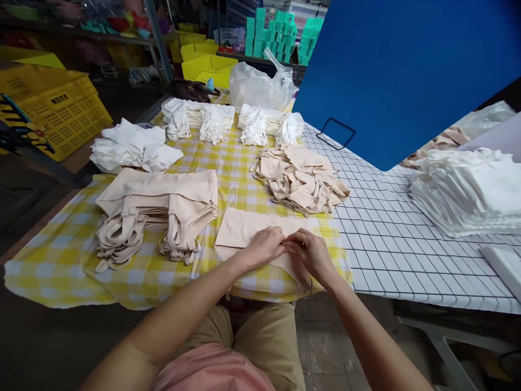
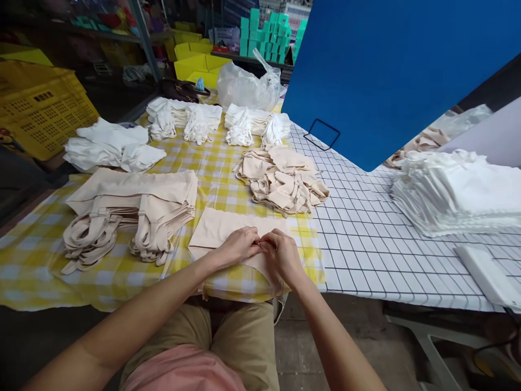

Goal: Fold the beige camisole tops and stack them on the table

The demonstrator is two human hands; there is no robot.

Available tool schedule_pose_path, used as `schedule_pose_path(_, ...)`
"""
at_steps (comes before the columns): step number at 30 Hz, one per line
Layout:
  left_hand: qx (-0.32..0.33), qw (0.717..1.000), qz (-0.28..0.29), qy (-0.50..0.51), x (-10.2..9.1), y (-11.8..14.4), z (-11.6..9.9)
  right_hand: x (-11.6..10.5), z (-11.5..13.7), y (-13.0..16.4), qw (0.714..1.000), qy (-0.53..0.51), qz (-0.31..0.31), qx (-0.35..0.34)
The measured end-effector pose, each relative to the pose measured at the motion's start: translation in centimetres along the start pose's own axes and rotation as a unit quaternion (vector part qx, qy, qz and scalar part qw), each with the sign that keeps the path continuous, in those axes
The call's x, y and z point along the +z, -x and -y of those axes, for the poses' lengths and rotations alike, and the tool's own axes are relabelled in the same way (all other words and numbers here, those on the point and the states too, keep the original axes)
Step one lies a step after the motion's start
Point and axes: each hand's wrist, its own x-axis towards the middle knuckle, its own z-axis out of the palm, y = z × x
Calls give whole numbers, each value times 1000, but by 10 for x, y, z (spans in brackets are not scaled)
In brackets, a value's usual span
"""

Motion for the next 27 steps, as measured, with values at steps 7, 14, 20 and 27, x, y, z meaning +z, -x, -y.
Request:
schedule_pose_path(7,17,999,-17,21,2,1,2,1,-3,2,995,91,10,-34)
schedule_pose_path(14,19,998,-38,51,3,0,1,-4,-1,9,977,203,54,-35)
schedule_pose_path(20,68,997,-46,3,-1,27,4,-18,9,42,992,-34,13,121)
schedule_pose_path(27,79,994,-37,-67,2,81,28,-23,2,115,977,-118,39,176)
